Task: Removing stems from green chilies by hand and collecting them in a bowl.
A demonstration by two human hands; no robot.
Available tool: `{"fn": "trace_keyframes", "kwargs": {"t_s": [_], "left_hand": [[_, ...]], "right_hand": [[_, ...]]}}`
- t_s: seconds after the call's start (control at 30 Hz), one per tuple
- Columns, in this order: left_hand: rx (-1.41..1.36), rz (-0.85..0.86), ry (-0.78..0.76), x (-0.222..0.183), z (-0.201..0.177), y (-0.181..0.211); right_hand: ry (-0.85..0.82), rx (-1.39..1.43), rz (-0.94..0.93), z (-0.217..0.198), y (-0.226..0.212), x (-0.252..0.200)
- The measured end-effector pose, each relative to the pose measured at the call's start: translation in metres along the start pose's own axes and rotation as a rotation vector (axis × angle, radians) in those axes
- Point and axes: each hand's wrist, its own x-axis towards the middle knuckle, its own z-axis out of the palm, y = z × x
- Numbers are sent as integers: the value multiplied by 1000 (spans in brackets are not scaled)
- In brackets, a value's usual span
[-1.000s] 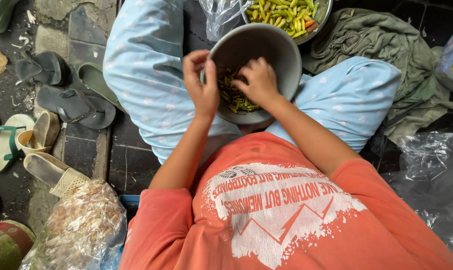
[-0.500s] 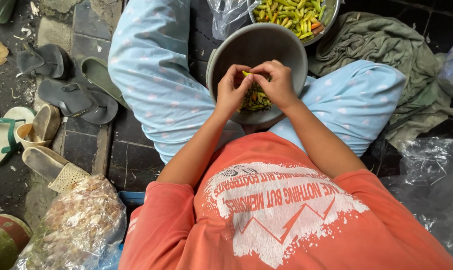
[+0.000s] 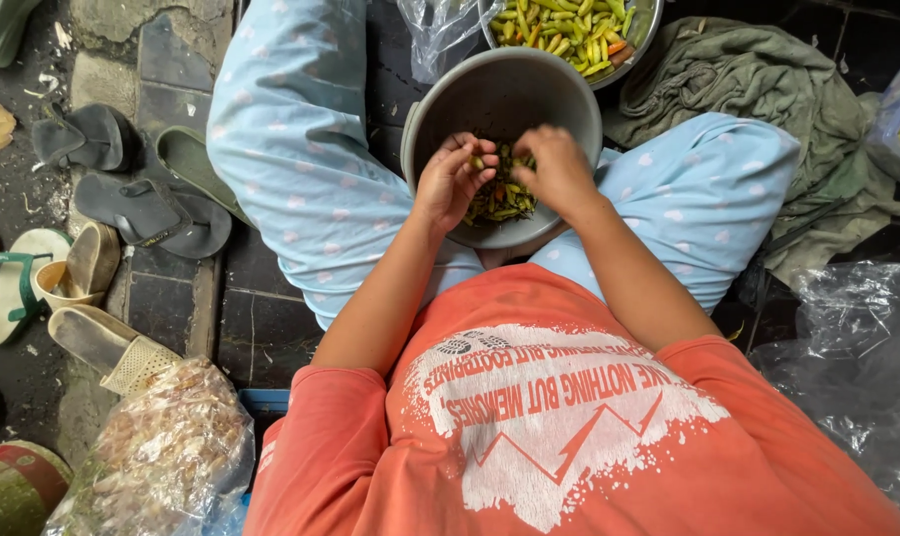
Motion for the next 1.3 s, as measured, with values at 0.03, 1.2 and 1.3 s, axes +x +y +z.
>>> {"fn": "trace_keyframes", "kwargs": {"t_s": [0.03, 1.2, 1.3], "left_hand": [[-1, -25, -5, -2, 1, 0], [504, 10, 152, 7, -10, -21], [525, 51, 139, 12, -16, -26]], "right_hand": [[-157, -179, 57, 11, 6, -2], [64, 134, -182, 11, 3, 7], [113, 236, -293, 9, -5, 7]]}}
